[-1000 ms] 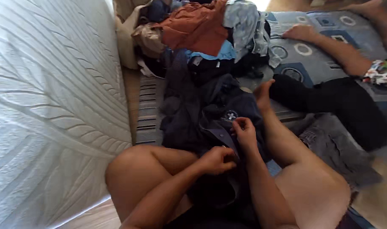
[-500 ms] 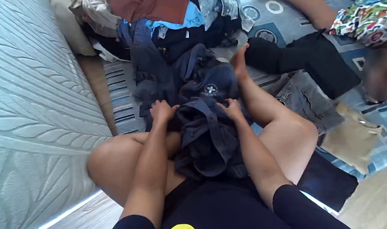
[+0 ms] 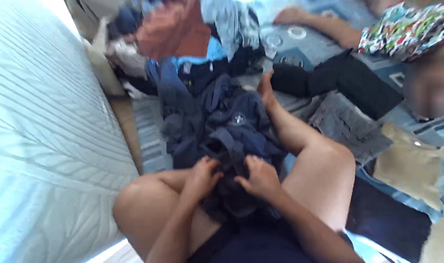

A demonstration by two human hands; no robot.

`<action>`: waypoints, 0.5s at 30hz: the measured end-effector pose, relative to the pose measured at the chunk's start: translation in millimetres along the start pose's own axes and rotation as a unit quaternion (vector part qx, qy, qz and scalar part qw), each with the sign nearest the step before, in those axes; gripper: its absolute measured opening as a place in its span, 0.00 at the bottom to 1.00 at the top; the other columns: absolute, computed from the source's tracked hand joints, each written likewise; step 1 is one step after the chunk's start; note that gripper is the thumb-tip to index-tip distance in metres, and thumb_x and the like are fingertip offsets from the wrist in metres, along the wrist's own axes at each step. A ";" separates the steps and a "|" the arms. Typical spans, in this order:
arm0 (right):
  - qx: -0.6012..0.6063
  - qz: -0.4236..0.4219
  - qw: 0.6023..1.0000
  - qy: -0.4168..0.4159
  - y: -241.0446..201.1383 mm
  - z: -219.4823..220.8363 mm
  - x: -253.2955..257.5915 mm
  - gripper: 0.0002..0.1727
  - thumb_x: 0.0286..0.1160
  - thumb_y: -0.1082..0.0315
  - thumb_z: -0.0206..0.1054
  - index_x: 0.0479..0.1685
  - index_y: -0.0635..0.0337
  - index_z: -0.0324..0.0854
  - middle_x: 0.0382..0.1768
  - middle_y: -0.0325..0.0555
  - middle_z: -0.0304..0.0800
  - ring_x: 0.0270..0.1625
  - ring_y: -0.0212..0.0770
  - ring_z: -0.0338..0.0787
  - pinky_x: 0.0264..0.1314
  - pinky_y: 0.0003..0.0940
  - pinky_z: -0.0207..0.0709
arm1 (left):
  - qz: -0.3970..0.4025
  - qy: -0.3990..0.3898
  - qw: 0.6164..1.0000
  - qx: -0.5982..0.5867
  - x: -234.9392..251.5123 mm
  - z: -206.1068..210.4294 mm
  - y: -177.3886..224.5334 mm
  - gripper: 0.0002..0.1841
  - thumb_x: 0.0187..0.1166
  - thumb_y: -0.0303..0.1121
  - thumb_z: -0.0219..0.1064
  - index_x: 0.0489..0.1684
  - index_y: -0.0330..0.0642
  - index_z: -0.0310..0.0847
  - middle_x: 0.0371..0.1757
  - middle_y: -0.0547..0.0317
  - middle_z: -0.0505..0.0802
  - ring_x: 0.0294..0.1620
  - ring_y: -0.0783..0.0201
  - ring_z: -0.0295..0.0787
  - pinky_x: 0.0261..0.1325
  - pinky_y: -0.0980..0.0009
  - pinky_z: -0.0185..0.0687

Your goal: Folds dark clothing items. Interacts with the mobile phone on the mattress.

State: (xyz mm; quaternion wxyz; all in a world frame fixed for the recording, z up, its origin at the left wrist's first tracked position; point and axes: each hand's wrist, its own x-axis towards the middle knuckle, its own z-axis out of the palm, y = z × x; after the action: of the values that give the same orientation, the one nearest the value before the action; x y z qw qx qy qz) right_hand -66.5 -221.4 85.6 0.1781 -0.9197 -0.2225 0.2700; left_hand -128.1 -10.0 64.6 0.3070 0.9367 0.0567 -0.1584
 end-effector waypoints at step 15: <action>0.045 0.059 0.988 -0.132 11.3 -13.4 23.8 0.19 0.82 0.65 0.64 0.64 0.68 0.84 0.63 0.69 0.88 0.69 0.66 0.86 0.72 0.65 0.74 | -0.119 -0.102 0.983 0.098 1.6 6.4 37.8 0.20 0.80 0.22 0.63 0.71 0.33 0.82 0.73 0.27 0.82 0.74 0.30 0.80 0.73 0.38 0.76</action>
State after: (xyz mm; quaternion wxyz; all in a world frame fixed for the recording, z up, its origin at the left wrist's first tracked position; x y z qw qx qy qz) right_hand -37.2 -221.7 81.3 0.1724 -0.8783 -0.1773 0.4092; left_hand -120.6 -44.2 80.3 0.1965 0.9279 0.1208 -0.2930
